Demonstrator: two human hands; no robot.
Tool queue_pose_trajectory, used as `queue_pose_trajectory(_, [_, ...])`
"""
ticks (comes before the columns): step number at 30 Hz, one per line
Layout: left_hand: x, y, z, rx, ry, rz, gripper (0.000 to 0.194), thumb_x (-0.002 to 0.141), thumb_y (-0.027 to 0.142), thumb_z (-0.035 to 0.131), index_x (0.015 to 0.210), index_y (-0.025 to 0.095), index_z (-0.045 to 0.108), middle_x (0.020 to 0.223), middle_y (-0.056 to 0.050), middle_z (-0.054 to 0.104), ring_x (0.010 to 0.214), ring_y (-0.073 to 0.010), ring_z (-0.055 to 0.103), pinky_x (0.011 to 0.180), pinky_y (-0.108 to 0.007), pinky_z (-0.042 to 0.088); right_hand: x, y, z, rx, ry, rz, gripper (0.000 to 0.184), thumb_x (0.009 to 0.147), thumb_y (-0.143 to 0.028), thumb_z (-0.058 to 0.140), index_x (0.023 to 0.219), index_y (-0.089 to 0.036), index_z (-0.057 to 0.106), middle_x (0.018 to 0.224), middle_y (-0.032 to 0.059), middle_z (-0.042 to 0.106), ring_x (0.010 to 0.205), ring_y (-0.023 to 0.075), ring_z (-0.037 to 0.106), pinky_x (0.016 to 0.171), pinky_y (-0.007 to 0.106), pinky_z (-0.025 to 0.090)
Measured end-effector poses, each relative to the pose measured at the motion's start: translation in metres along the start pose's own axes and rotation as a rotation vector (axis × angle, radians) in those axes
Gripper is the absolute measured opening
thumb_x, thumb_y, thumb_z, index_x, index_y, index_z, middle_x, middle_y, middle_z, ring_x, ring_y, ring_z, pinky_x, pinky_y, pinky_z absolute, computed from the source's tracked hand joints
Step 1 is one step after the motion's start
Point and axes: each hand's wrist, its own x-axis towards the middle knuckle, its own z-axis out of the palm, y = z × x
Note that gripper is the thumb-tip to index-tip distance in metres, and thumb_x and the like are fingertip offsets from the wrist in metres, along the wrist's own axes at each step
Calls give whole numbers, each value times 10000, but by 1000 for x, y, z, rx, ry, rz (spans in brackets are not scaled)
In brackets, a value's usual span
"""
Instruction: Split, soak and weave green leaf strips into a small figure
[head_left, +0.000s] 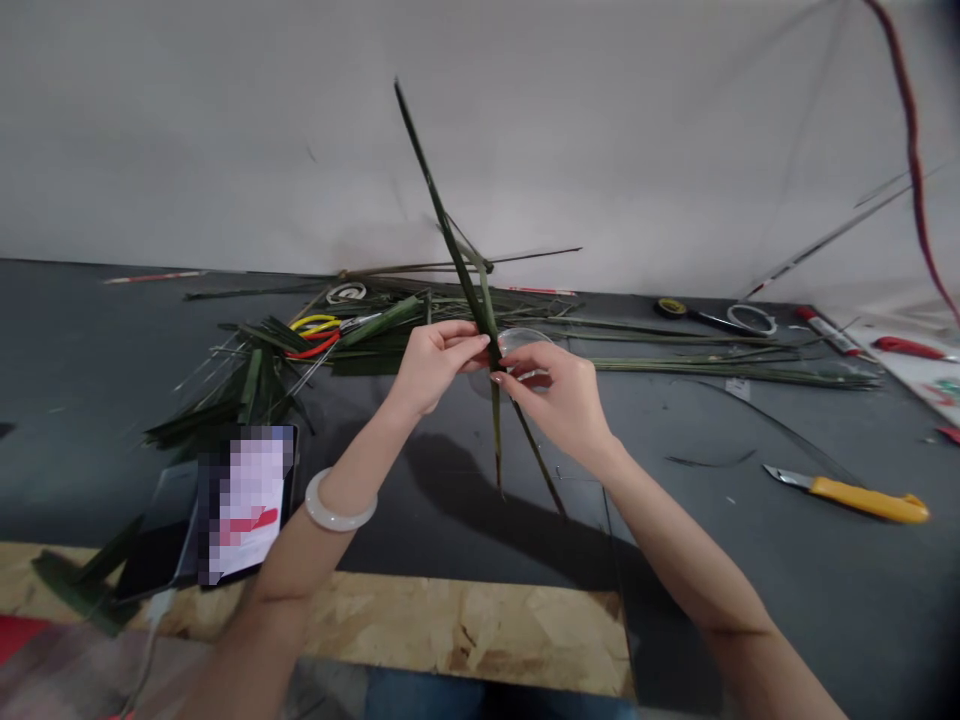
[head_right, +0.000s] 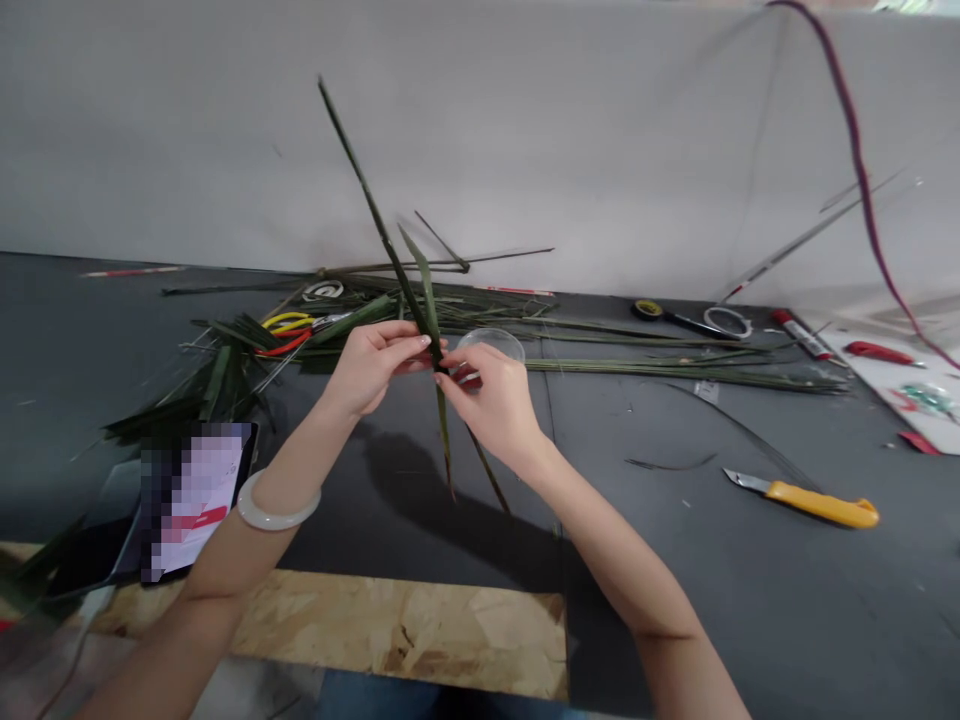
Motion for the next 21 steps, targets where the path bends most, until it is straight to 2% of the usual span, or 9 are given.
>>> queue_pose_trajectory(4, [1, 1, -1, -12, -21, 24, 281, 558, 309, 789, 746, 124, 691, 757, -45, 715, 704, -155, 662, 678, -277, 558, 6, 9, 2, 247, -53, 183, 189, 723, -363, 690, 763, -184, 642, 729, 33, 653, 646, 154, 617, 554, 278, 531])
queue_pose_trajectory(8, [1, 2, -1, -20, -2, 23, 233, 560, 282, 772, 714, 134, 677, 751, -21, 696, 685, -134, 645, 644, -255, 558, 9, 15, 3, 290, -51, 209, 206, 719, -376, 689, 704, -174, 653, 658, 26, 655, 611, 142, 610, 603, 288, 517])
queue_pose_trajectory(13, [2, -1, -1, -53, -13, 7, 215, 570, 250, 759, 726, 135, 666, 742, -2, 673, 670, -115, 633, 620, -235, 554, 10, 19, 6, 392, -55, 305, 322, 594, -385, 784, 775, -176, 617, 646, 7, 652, 570, 127, 582, 537, 272, 514])
queue_pose_trajectory(16, [3, -2, -1, -44, 16, -11, 214, 580, 240, 756, 735, 138, 650, 745, 2, 659, 657, -106, 623, 583, -214, 543, 10, 19, 9, 426, -104, 335, 330, 587, -440, 777, 726, -166, 658, 656, 16, 649, 588, 125, 583, 542, 273, 536])
queue_pose_trajectory(21, [4, -3, -2, 29, 28, 52, 243, 620, 330, 757, 713, 141, 635, 683, 0, 634, 647, -122, 617, 553, -222, 537, 10, 15, 9, 408, -96, 334, 364, 589, -510, 764, 651, -162, 675, 579, 1, 610, 539, 101, 536, 504, 243, 518])
